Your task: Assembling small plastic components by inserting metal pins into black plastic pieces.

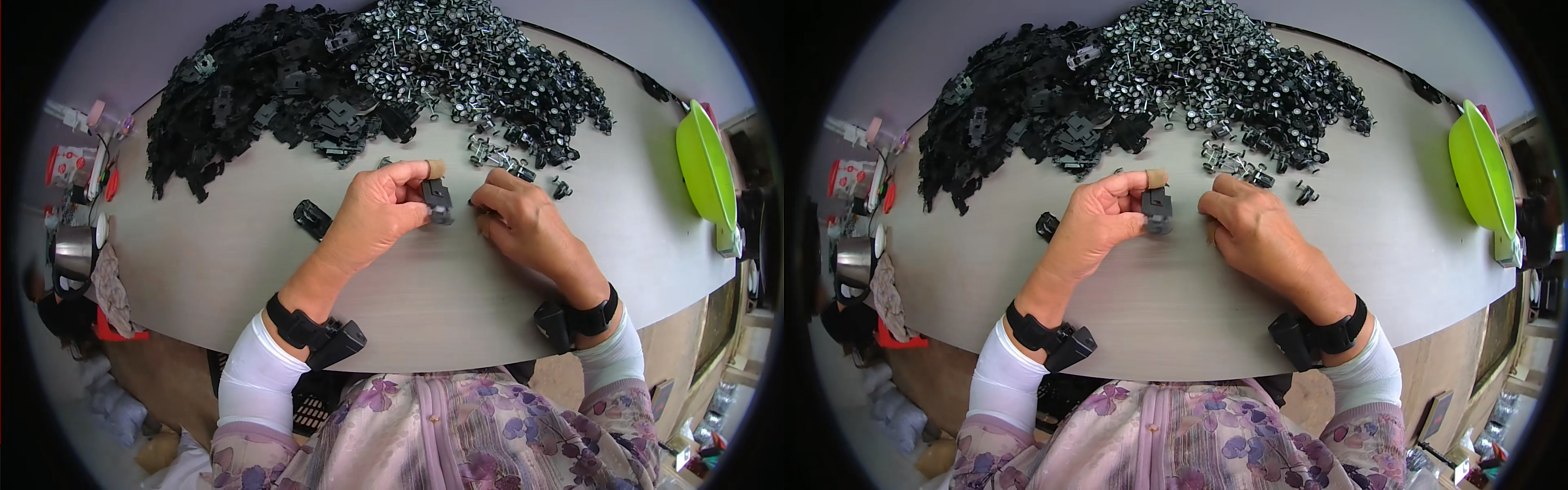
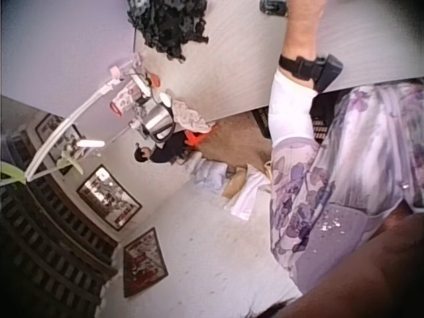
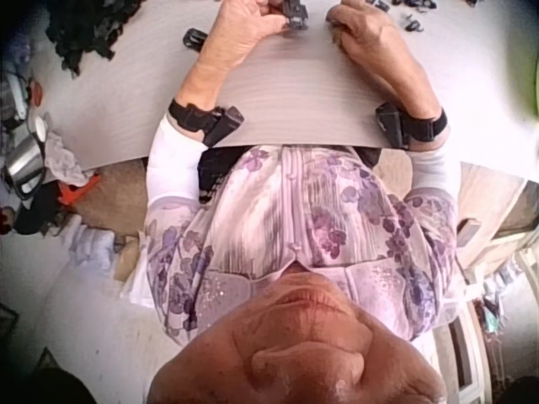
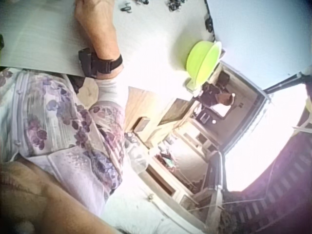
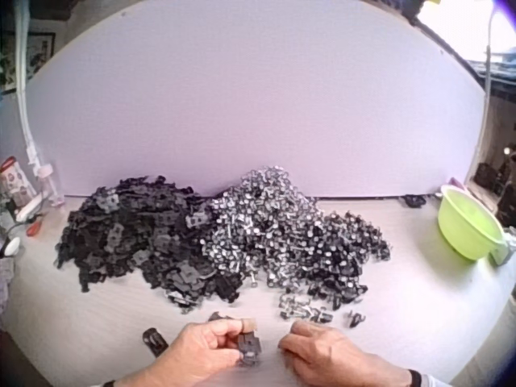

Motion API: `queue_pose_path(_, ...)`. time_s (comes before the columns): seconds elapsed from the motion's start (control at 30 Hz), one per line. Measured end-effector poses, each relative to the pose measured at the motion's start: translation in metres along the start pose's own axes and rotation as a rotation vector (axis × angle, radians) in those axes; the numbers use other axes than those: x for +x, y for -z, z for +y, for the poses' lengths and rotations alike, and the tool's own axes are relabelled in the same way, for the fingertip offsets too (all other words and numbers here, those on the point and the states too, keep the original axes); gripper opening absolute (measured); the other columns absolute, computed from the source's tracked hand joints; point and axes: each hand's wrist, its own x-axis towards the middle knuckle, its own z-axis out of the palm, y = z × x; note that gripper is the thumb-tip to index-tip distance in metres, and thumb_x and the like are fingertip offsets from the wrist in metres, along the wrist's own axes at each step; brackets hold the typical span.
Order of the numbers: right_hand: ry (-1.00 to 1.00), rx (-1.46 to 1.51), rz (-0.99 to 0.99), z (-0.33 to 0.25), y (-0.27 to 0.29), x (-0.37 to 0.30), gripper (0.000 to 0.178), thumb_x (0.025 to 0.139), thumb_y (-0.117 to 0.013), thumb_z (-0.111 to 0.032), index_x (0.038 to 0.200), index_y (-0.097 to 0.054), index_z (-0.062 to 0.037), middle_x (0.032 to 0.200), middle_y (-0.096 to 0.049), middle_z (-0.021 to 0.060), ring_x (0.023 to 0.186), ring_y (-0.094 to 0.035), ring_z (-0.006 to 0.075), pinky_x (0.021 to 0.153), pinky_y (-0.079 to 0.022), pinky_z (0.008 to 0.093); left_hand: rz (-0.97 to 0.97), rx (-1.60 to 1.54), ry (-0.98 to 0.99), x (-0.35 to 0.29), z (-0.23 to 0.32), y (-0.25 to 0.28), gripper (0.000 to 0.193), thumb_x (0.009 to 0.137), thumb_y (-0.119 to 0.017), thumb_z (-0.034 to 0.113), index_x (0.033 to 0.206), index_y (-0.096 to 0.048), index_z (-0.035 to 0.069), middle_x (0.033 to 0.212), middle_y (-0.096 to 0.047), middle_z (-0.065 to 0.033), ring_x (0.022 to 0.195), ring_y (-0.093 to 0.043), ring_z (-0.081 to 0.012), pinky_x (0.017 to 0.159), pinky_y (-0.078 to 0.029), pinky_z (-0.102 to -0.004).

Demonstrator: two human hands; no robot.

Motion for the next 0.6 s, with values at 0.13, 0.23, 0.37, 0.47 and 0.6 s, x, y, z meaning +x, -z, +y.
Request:
queue_pose_path(0.13, 0.017, 0.048, 0.045, 0.001, -0.001, 0.001, 0.021, 0.067, -0.062, 0.006, 0.088, -0.061, 0.0021, 0.087, -0.056, 0.0142, 0.08, -0.06, 0.035, 0.07, -0.05, 0.0423, 0.061, 0.207, 0.065, -0.003, 0.012, -0.002, 0.026, 0.082, -0.066, -0.004, 0.107, -0.066, -0.006, 0.09, -0.063, -0.0029, 0.073, -0.059, -0.0086, 0.07, -0.052, -0.0238)
queue_pose_path(0.23, 0.152, 0.077, 0.035, 0.009, -0.003, 0.003, 0.024, 0.068, -0.062, 0.008, 0.091, -0.062, 0.0022, 0.092, -0.056, 0.015, 0.081, -0.06, 0.0346, 0.071, -0.05, 0.0416, 0.03, 0.446, 0.021, -0.005, 0.017, 0.002, 0.009, 0.082, -0.066, -0.003, 0.091, -0.069, -0.005, 0.08, -0.063, -0.0024, 0.071, -0.059, -0.0085, 0.068, -0.051, -0.0235)
queue_pose_path(0.37, 0.133, 0.1, -0.048, 0.01, 0.0, -0.001, 0.026, 0.069, -0.064, 0.008, 0.094, -0.062, 0.0014, 0.095, -0.058, 0.0135, 0.081, -0.061, 0.0339, 0.069, -0.05, 0.0399, -0.004, 0.133, 0.019, -0.004, 0.006, 0.002, 0.006, 0.084, -0.066, 0.002, 0.087, -0.065, -0.003, 0.076, -0.064, -0.0045, 0.069, -0.063, -0.0109, 0.061, -0.052, -0.024)
queue_pose_path(0.47, 0.111, 0.123, 0.028, 0.004, 0.004, 0.0, 0.028, 0.068, -0.067, 0.007, 0.095, -0.061, 0.0003, 0.096, -0.059, 0.0126, 0.08, -0.061, 0.0322, 0.068, -0.05, 0.0382, 0.002, -0.127, 0.286, -0.003, 0.006, 0.0, 0.011, 0.087, -0.064, 0.009, 0.093, -0.061, 0.0, 0.08, -0.065, -0.0077, 0.058, -0.065, -0.0169, 0.047, -0.05, -0.0235)
queue_pose_path(0.6, 0.241, 0.161, 0.217, -0.012, 0.003, 0.001, 0.038, 0.062, -0.07, 0.007, 0.098, -0.062, -0.0031, 0.096, -0.059, 0.0097, 0.081, -0.06, 0.0284, 0.067, -0.051, 0.0359, -0.012, -0.153, 0.31, -0.002, 0.003, -0.001, 0.012, 0.088, -0.066, 0.01, 0.092, -0.062, 0.001, 0.078, -0.065, -0.0069, 0.06, -0.065, -0.0154, 0.047, -0.049, -0.0234)
